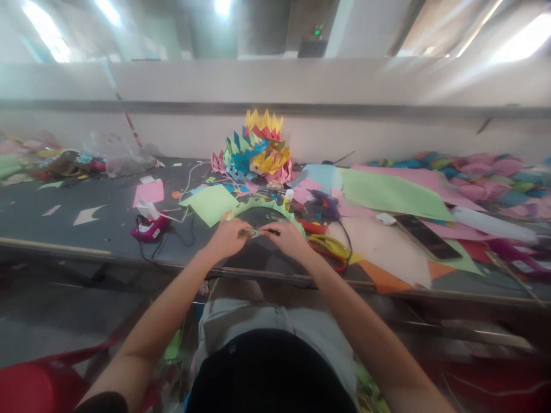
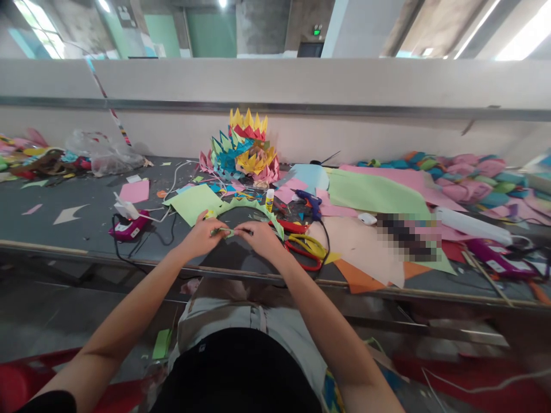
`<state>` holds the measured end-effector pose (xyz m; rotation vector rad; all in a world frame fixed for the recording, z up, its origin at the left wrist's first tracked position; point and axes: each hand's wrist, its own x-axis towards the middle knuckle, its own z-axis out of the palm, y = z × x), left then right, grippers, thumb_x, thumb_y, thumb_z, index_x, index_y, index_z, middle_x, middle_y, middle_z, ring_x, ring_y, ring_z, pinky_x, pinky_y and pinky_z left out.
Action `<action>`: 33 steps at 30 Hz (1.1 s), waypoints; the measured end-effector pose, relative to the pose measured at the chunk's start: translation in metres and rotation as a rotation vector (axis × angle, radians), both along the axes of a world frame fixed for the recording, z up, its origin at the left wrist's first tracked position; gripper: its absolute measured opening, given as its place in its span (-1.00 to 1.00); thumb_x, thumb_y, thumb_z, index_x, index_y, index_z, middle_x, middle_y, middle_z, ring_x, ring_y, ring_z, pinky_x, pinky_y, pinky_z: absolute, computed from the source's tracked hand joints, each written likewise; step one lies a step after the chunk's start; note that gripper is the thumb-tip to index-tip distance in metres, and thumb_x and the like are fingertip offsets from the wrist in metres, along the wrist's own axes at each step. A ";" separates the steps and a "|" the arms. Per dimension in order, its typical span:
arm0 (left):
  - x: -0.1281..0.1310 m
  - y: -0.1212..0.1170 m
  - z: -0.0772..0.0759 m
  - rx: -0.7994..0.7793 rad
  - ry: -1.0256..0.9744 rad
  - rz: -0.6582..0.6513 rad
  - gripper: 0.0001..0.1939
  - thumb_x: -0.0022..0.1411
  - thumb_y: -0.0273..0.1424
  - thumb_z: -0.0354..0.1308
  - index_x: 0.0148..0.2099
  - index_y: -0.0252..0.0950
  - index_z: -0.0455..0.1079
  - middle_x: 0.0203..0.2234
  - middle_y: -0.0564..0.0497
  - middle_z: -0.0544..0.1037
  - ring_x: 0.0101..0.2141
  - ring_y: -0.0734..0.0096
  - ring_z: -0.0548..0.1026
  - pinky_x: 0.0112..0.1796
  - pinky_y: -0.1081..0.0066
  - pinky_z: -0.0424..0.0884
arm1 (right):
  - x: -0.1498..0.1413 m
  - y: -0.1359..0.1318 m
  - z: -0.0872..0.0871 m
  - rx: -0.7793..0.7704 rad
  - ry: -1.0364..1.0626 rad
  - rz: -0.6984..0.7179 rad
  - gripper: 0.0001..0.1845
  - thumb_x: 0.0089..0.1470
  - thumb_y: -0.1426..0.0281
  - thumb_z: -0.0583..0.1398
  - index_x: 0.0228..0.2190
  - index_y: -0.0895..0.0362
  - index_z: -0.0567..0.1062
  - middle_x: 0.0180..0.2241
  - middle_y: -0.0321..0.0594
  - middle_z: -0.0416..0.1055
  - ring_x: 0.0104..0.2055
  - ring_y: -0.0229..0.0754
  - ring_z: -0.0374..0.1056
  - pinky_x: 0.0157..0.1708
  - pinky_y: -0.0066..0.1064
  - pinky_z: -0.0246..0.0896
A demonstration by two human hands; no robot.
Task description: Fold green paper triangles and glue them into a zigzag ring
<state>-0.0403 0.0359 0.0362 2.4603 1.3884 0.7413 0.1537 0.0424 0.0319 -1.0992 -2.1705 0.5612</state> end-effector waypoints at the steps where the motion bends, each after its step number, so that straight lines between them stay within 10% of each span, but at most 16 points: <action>1: 0.001 0.000 -0.001 0.002 0.001 -0.004 -0.82 0.22 -0.37 0.02 -0.30 -0.21 0.45 -0.38 0.08 0.57 -0.30 0.40 0.47 0.18 0.06 -0.13 | 0.000 0.001 -0.001 0.030 -0.011 0.005 -0.85 0.09 0.40 0.17 -0.36 0.12 0.56 -0.36 -0.23 0.54 -0.34 -0.24 0.41 -0.33 -0.47 0.22; 10: 0.002 0.001 -0.007 -0.006 -0.013 -0.006 -0.82 0.22 -0.37 0.02 -0.28 -0.22 0.46 -0.38 0.07 0.57 -0.31 0.39 0.47 0.18 0.04 -0.15 | 0.007 0.000 -0.011 0.240 -0.071 0.090 -0.84 0.11 0.41 0.15 -0.31 0.15 0.54 -0.33 -0.16 0.53 -0.28 -0.20 0.42 -0.26 -0.43 0.26; 33: 0.008 0.002 -0.001 0.144 0.337 -0.127 -0.77 0.21 -0.42 0.01 -0.36 -0.21 0.50 -0.45 0.02 0.58 -0.29 0.31 0.48 0.16 0.03 -0.09 | 0.001 -0.002 -0.012 0.181 -0.246 0.009 -0.87 0.08 0.47 0.17 -0.36 0.15 0.54 -0.35 -0.17 0.52 -0.28 -0.22 0.39 -0.29 -0.46 0.16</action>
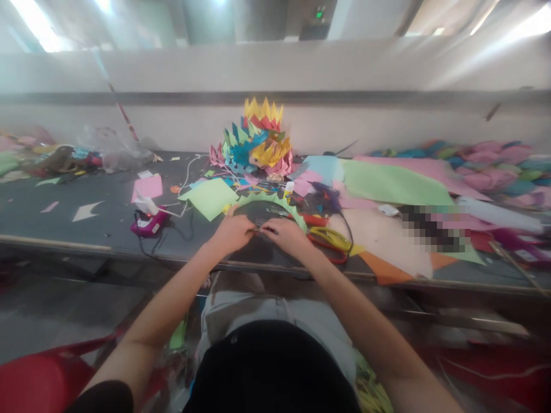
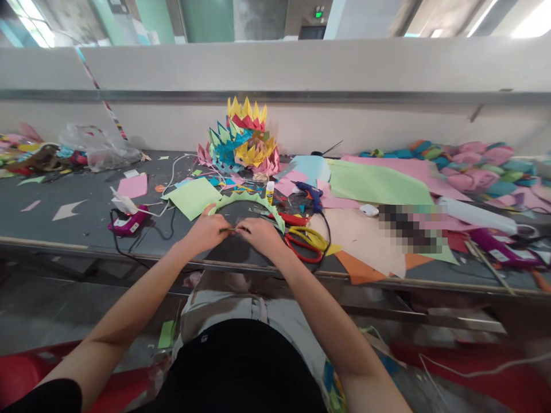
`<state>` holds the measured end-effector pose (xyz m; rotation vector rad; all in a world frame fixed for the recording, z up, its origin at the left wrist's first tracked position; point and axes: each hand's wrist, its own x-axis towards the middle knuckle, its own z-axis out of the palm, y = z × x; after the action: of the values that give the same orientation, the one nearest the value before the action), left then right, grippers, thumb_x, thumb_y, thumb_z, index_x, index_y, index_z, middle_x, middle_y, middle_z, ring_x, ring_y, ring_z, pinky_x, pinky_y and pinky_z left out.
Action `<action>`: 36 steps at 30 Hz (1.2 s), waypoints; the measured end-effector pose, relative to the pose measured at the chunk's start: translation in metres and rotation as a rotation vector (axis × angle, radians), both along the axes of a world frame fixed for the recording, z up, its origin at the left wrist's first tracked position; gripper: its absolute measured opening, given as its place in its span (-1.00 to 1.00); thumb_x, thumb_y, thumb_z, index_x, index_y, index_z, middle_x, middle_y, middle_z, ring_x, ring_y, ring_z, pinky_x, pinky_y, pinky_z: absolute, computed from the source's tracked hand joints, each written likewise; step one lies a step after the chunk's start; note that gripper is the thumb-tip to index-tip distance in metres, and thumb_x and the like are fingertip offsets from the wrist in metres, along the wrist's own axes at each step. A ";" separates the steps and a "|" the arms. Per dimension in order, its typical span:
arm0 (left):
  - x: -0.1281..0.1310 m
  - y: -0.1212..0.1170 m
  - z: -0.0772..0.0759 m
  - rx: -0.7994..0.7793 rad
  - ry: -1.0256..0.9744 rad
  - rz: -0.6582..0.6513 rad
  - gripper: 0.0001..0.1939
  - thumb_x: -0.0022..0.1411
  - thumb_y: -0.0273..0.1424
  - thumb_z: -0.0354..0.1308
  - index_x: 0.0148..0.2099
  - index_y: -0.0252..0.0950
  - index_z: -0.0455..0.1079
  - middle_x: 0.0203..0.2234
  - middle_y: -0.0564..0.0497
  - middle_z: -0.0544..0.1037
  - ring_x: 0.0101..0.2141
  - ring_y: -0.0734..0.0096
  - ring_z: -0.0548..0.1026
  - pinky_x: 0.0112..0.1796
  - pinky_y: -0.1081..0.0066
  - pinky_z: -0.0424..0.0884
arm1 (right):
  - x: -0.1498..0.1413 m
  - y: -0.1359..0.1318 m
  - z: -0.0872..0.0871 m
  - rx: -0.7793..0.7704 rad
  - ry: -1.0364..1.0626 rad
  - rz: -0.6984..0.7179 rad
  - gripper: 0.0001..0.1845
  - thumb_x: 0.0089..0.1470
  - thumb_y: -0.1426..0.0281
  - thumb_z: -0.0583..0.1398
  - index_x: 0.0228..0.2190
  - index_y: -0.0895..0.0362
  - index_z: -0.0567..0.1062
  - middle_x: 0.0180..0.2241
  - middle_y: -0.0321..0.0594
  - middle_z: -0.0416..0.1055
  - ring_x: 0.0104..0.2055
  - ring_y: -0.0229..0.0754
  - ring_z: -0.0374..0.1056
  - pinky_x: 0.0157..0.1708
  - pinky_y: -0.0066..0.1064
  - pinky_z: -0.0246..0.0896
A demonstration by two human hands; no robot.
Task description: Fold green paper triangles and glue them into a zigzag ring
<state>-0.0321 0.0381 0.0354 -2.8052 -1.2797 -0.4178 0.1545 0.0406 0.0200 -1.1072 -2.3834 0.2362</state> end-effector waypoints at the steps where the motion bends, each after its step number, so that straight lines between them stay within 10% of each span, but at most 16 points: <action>1: 0.001 -0.001 0.000 0.014 0.001 -0.006 -0.76 0.21 -0.42 0.00 -0.37 -0.21 0.50 -0.46 0.01 0.58 -0.30 0.30 0.48 0.16 0.02 -0.10 | 0.000 0.000 0.000 0.014 -0.027 -0.011 -0.86 0.09 0.46 0.16 -0.35 0.15 0.55 -0.33 -0.16 0.52 -0.26 -0.20 0.39 -0.27 -0.45 0.17; 18: -0.006 0.009 -0.003 -0.276 -0.356 0.041 -0.84 0.19 -0.35 0.05 -0.20 -0.20 0.42 -0.36 0.12 0.59 -0.31 0.41 0.50 0.19 0.07 -0.17 | 0.013 0.010 0.008 0.025 -0.070 -0.052 -0.73 0.19 0.38 0.03 -0.25 0.09 0.53 -0.25 -0.19 0.48 -0.21 -0.20 0.36 -0.26 -0.44 0.18; 28: -0.003 0.006 0.005 -0.400 -0.338 0.044 -0.86 0.23 -0.37 -0.03 -0.32 -0.22 0.33 -0.50 0.17 0.55 -0.53 0.49 0.42 0.20 0.01 -0.23 | 0.046 0.061 0.030 0.146 -0.639 -0.515 -0.45 0.16 0.56 -0.12 0.16 0.06 0.19 0.04 0.22 0.22 -0.10 0.10 0.31 -0.23 -0.17 0.19; 36: 0.004 0.007 -0.006 -0.381 -0.217 0.004 -0.87 0.16 -0.42 0.02 -0.30 -0.22 0.40 -0.33 0.07 0.55 -0.24 0.34 0.47 0.18 -0.01 -0.14 | 0.049 0.094 0.024 -0.043 -0.609 -0.334 -0.48 0.11 0.56 0.02 0.09 -0.04 0.31 0.02 0.00 0.36 -0.20 -0.05 0.41 -0.29 -0.33 0.20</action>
<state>-0.0278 0.0456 0.0298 -3.1374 -1.5553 -0.5440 0.2032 0.1345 0.0440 -1.7715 -2.6386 -0.1979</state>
